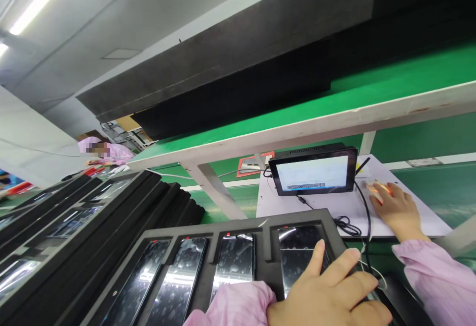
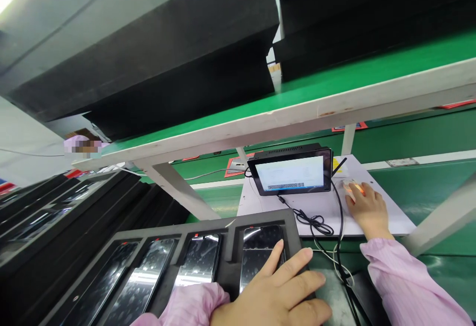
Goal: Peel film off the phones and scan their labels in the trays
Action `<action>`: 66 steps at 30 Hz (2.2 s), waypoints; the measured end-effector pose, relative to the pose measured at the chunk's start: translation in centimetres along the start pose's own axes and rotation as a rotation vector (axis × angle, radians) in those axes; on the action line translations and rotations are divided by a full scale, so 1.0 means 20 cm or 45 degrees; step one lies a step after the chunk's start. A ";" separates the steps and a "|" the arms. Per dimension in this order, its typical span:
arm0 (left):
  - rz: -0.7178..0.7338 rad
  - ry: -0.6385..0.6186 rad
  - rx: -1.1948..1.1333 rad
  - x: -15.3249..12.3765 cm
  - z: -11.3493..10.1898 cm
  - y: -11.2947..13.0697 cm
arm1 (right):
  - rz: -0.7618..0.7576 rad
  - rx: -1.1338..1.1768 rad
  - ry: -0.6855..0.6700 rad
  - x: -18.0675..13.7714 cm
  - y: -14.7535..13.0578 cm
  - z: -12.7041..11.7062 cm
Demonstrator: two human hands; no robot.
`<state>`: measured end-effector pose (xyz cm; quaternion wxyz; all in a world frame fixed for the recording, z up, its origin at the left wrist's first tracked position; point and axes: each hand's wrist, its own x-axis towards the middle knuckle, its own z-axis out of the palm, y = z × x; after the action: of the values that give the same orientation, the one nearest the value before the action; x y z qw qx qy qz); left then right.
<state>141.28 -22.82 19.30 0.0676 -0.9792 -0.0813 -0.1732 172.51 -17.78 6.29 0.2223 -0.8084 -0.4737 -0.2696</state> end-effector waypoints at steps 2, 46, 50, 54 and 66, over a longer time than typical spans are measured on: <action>0.012 -0.073 0.012 0.00 0.00 0.00 | 0.023 0.012 -0.026 0.00 -0.01 -0.01; -0.013 -0.104 -0.028 0.01 -0.02 0.00 | 0.009 -0.057 -0.063 0.00 -0.02 -0.04; -0.032 -0.040 -0.038 0.00 -0.02 0.00 | -0.003 -0.058 -0.084 0.00 -0.01 -0.04; -0.028 -0.027 -0.040 0.00 -0.01 0.00 | -0.064 -0.060 -0.040 0.00 0.00 -0.03; -0.043 -0.076 -0.082 0.00 -0.01 0.00 | -0.191 -0.042 0.123 -0.01 0.03 0.01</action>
<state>141.34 -22.92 19.46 0.0305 -0.9841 -0.0942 -0.1475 172.96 -17.96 5.91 0.2105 -0.7604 -0.5171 -0.3318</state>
